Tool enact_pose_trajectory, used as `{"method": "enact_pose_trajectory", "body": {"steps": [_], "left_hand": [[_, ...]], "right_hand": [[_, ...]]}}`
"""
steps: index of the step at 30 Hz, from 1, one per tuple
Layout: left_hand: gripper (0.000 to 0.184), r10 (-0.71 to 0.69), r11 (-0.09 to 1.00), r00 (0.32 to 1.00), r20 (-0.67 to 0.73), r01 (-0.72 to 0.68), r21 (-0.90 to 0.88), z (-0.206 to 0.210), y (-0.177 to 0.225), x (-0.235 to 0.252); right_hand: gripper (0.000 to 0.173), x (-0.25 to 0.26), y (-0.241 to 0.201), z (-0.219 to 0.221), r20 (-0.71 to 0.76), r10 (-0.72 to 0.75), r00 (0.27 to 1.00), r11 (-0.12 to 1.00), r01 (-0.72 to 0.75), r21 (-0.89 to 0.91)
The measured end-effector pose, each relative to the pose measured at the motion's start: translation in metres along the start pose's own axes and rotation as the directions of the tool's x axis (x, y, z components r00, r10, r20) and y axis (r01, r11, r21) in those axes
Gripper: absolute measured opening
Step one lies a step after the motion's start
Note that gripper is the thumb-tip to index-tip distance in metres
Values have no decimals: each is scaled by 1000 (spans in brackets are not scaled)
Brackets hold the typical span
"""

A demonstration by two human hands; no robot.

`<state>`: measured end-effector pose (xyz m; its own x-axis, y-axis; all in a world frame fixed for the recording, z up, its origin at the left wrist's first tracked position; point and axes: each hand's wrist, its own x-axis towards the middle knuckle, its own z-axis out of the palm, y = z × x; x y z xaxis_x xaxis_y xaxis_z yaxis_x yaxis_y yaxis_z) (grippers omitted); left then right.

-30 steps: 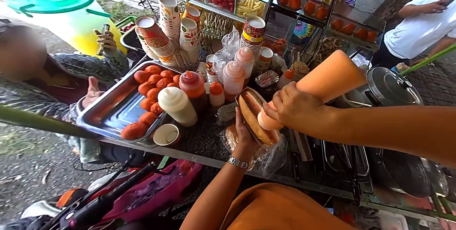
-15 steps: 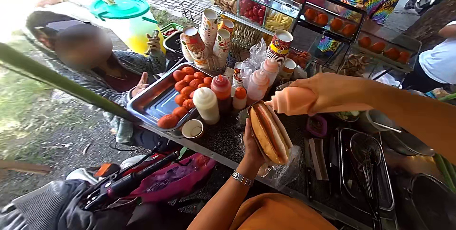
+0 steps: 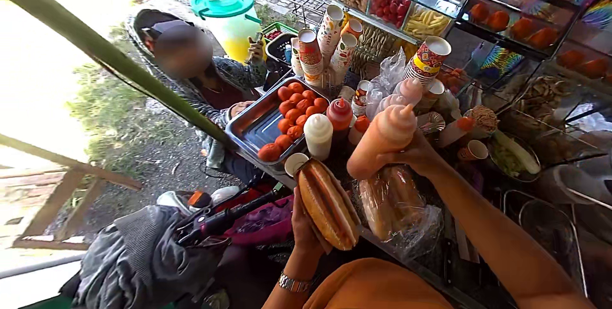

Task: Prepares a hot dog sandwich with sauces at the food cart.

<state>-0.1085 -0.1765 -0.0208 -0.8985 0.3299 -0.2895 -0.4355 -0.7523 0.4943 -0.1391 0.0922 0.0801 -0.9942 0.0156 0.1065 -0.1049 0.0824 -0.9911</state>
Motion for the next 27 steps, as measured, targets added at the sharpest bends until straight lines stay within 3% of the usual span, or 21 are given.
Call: {"method": "enact_pose_trajectory", "body": {"steps": [3, 8, 12, 17, 19, 24, 27], "left_hand": [[76, 34, 999, 999, -35, -34, 6, -9, 5, -2], [79, -23, 998, 998, -66, 19, -64, -23, 5, -2], [79, -19, 998, 996, -82, 14, -64, -31, 2, 0], [76, -50, 996, 996, -74, 44, -78, -31, -4, 5], [75, -44, 995, 996, -82, 37, -91, -29, -5, 8], [71, -3, 999, 993, -122, -3, -51, -19, -9, 12], [72, 22, 999, 992, -121, -28, -43, -21, -8, 15]], "right_hand": [[88, 19, 48, 40, 8, -19, 1000, 993, 20, -112], [93, 28, 111, 75, -65, -6, 998, 960, -12, -279], [95, 27, 111, 75, -95, -35, 995, 959, 7, -285], [100, 23, 78, 42, 118, 125, 985, 919, -70, -389], [89, 20, 66, 29, 144, 132, 981, 923, -69, -378], [56, 5, 53, 3, -21, 152, 988, 921, -150, -360], [47, -7, 56, -7, -47, 192, 980, 910, -196, -365]]}}
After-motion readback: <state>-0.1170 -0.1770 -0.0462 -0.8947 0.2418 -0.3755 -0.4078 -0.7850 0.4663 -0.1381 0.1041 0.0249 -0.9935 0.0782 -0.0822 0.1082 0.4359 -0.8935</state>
